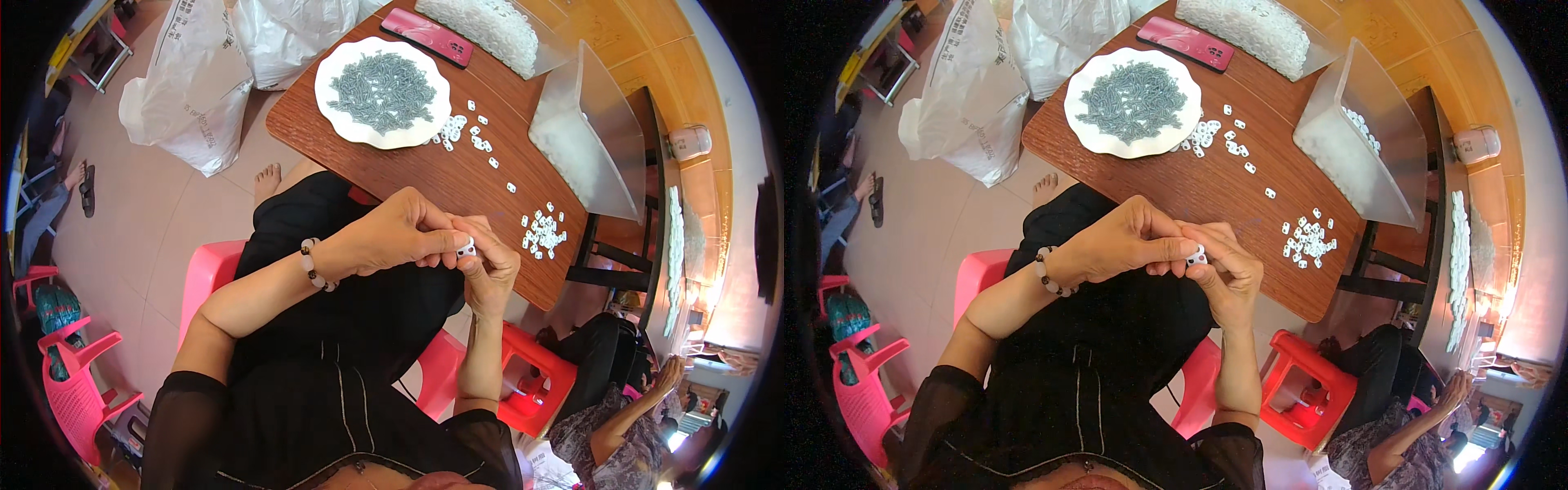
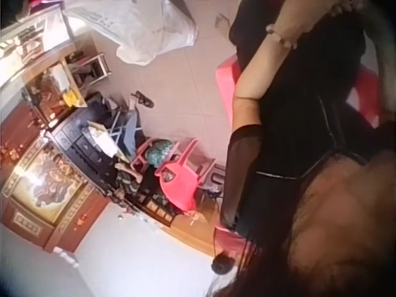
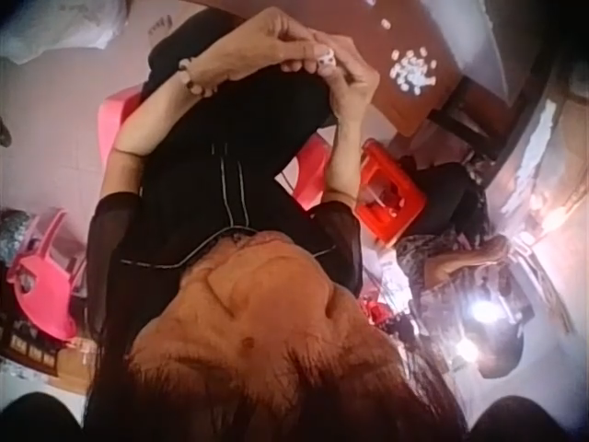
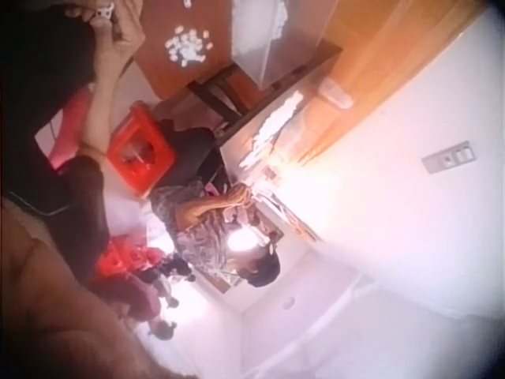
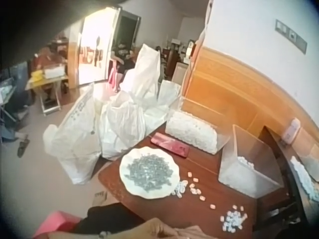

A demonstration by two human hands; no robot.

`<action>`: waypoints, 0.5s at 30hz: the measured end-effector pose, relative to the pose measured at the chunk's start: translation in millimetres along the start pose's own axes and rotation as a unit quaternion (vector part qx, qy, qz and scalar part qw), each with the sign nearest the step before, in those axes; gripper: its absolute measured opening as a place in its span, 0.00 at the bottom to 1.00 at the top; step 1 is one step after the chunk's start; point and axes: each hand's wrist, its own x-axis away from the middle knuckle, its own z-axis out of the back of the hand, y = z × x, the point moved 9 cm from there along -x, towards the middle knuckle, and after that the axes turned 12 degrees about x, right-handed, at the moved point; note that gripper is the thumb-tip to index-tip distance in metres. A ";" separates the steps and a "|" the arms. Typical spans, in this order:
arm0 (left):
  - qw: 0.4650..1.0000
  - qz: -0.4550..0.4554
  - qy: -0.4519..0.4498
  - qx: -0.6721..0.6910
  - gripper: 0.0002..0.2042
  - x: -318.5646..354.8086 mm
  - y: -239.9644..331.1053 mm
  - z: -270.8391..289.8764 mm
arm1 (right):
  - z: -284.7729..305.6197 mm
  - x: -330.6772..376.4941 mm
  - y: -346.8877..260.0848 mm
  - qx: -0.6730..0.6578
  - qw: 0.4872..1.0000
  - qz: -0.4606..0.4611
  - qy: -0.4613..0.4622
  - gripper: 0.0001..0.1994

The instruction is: Assembling small grey pins into white plastic housings by hand at a table.

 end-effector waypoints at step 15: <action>1.000 -0.002 0.020 0.015 0.14 2.2 -4.8 4.5 | -2.4 3.5 8.3 -0.033 0.999 -0.037 -0.007 0.19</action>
